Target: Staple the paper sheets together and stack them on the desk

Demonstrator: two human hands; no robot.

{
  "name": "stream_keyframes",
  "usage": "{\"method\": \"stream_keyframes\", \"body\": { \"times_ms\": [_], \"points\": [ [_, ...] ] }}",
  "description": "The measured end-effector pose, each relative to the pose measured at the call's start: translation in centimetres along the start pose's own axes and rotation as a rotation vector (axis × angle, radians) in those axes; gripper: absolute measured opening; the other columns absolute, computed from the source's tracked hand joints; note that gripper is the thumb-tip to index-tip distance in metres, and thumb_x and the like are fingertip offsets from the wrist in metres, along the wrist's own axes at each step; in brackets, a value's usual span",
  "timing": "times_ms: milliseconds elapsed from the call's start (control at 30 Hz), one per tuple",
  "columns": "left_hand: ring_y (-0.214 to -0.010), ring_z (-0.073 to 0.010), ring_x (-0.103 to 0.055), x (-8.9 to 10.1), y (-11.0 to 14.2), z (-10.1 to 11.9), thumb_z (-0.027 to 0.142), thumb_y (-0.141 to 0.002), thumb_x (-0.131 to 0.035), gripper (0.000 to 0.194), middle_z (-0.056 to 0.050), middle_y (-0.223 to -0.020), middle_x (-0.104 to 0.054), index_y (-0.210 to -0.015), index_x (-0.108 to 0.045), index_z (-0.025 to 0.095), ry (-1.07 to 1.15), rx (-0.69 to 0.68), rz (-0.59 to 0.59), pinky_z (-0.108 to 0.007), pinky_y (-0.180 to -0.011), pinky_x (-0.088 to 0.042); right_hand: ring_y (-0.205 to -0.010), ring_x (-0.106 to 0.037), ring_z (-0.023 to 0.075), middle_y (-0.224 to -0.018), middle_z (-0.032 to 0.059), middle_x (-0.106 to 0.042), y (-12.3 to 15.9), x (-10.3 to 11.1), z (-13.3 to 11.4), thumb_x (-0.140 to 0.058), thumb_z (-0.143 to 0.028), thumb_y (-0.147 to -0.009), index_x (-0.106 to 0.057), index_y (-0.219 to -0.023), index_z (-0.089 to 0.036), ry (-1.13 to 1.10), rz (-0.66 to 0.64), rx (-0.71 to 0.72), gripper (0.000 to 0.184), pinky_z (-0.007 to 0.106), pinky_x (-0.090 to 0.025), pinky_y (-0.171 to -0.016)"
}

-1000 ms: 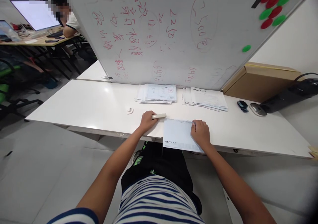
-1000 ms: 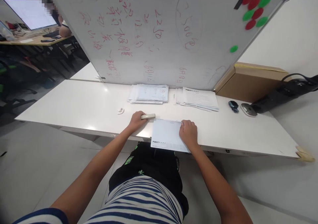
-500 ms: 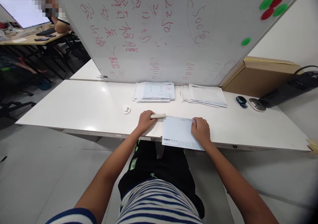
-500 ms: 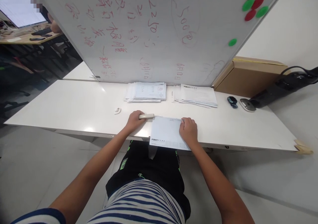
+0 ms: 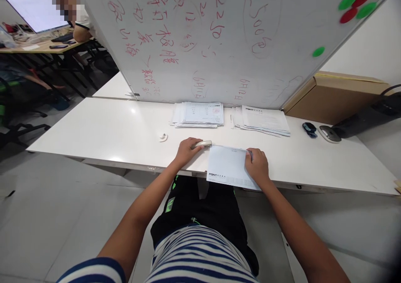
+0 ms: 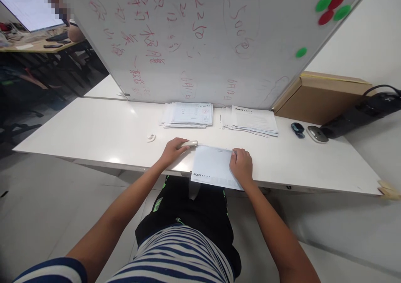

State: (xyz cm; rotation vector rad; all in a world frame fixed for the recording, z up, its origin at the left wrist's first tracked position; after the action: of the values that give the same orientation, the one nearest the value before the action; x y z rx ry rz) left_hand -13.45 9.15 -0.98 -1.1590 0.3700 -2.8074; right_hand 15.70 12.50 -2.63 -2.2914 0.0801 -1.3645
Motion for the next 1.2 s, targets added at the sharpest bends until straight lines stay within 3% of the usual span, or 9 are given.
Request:
{"method": "stream_keyframes", "body": {
  "times_ms": [167,400,533,700,800,900,1033,1200],
  "points": [
    [-0.103,-0.019,-0.059,0.0,-0.1,-0.6,0.042,-0.089,-0.056,0.028,-0.003,-0.113,-0.063,-0.11,-0.065,0.027,-0.014,0.018,0.038,-0.033,-0.088,-0.048,-0.089,-0.052,0.0257,-0.093,0.0099,-0.062,0.0,0.4,0.9,-0.039,-0.028,-0.088,-0.058,-0.095,-0.019,-0.045,0.048,-0.066,0.022,0.04,-0.042,-0.082],
    [-0.108,-0.021,-0.057,-0.4,-0.5,-1.1,0.042,-0.087,-0.058,0.028,-0.002,-0.119,-0.062,-0.109,-0.067,0.027,-0.054,0.062,0.033,-0.036,-0.094,-0.045,-0.095,-0.055,0.0278,-0.098,0.01,-0.062,0.3,1.7,5.7,-0.046,-0.038,-0.083,-0.057,-0.096,-0.02,-0.337,0.218,-0.446,0.025,0.044,-0.043,-0.085],
    [-0.109,-0.0233,-0.056,-0.6,-0.7,-0.8,0.04,-0.086,-0.059,0.025,-0.002,-0.114,-0.065,-0.106,-0.068,0.027,-0.099,0.051,-0.012,-0.038,-0.096,-0.042,-0.091,-0.058,0.0263,-0.097,0.0108,-0.063,-3.5,0.9,6.2,-0.048,-0.035,-0.081,-0.056,-0.096,-0.02,-0.51,0.185,-0.449,0.023,0.041,-0.045,-0.081],
    [-0.108,-0.0233,-0.057,-0.5,-0.8,-0.6,0.04,-0.087,-0.057,0.024,-0.002,-0.111,-0.067,-0.105,-0.068,0.027,-0.083,0.052,-0.037,-0.038,-0.095,-0.042,-0.089,-0.058,0.0195,-0.098,0.0064,-0.062,-13.5,-1.6,2.2,-0.048,-0.031,-0.079,-0.054,-0.099,-0.019,-0.671,0.109,-0.296,0.025,0.033,-0.046,-0.076],
    [-0.106,-0.0222,-0.058,-0.4,-0.9,-0.6,0.04,-0.087,-0.058,0.024,-0.002,-0.11,-0.067,-0.105,-0.068,0.028,-0.063,0.045,-0.035,-0.036,-0.094,-0.042,-0.079,-0.057,0.0161,-0.089,0.004,-0.062,-19.6,-4.6,-1.7,-0.049,-0.026,-0.077,-0.057,-0.094,-0.018,-0.709,-0.053,-0.195,0.02,0.029,-0.045,-0.07],
    [-0.104,-0.0218,-0.059,-0.3,-1.0,-0.6,0.041,-0.086,-0.059,0.024,-0.002,-0.108,-0.068,-0.104,-0.069,0.028,-0.049,0.041,-0.043,-0.036,-0.092,-0.043,-0.073,-0.054,0.0161,-0.082,0.0037,-0.063,-24.3,-7.9,-4.9,-0.05,-0.022,-0.076,-0.061,-0.091,-0.017,-0.56,-0.211,-0.143,0.019,0.03,-0.044,-0.067],
    [-0.103,-0.0215,-0.059,-0.2,-0.9,-0.7,0.044,-0.086,-0.06,0.026,-0.002,-0.108,-0.068,-0.104,-0.069,0.028,-0.047,0.05,-0.024,-0.035,-0.093,-0.042,-0.08,-0.055,0.0193,-0.087,0.0076,-0.065,-28.1,-11.2,-7.9,-0.052,-0.016,-0.076,-0.066,-0.093,-0.015,-0.267,-0.269,-0.044,0.021,0.035,-0.043,-0.075],
    [-0.103,-0.021,-0.06,-0.4,-0.7,-1.0,0.045,-0.086,-0.058,0.028,-0.002,-0.107,-0.069,-0.106,-0.069,0.028,-0.045,0.042,-0.017,-0.036,-0.095,-0.04,-0.096,-0.052,0.0285,-0.095,0.0156,-0.064,-28.6,-13.4,-10.9,-0.049,-0.02,-0.083,-0.068,-0.097,-0.013,0.024,-0.151,0.132,0.025,0.048,-0.037,-0.083]
  ]
}}
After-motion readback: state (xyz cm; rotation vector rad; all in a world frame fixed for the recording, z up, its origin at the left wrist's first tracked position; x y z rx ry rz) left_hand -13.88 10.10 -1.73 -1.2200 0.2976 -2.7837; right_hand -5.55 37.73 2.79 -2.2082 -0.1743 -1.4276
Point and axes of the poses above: each hand's wrist, its own y-axis away from the middle knuckle, its own x-axis out of the back of the hand, z = x × y, the point moved 9 cm from there along -y, towards the middle knuckle
